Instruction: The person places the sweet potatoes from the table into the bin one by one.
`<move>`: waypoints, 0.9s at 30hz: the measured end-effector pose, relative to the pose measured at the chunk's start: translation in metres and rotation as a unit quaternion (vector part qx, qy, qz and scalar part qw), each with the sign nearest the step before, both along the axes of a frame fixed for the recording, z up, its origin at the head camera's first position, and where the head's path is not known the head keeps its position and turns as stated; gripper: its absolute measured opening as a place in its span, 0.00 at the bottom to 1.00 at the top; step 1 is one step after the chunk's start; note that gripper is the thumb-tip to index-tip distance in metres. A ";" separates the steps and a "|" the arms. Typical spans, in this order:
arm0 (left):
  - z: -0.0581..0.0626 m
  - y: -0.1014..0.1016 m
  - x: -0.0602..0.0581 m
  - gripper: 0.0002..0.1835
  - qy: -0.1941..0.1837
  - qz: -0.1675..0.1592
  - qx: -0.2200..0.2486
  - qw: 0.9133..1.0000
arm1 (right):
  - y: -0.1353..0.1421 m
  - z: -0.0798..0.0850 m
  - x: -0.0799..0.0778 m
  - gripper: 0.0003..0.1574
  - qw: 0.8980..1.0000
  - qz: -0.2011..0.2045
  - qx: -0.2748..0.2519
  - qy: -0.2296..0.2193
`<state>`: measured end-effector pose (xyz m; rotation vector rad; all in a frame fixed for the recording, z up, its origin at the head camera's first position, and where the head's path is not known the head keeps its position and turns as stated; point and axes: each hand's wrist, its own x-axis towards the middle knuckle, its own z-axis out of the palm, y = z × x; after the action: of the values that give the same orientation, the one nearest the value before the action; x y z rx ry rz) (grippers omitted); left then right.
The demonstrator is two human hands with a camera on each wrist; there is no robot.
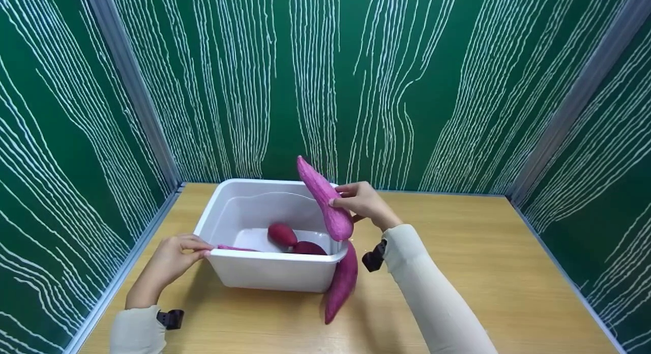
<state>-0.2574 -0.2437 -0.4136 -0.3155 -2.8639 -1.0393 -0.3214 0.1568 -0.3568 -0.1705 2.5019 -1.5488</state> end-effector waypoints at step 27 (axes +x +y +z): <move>-0.001 0.000 0.000 0.08 0.012 -0.010 0.006 1.000 | -0.012 -0.006 -0.001 0.28 1.000 0.008 -0.003 0.013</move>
<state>-0.2574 -0.2437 -0.4144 -0.3529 -2.8374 -1.0489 -0.3225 0.1449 -0.3625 -0.2121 2.5100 -1.5584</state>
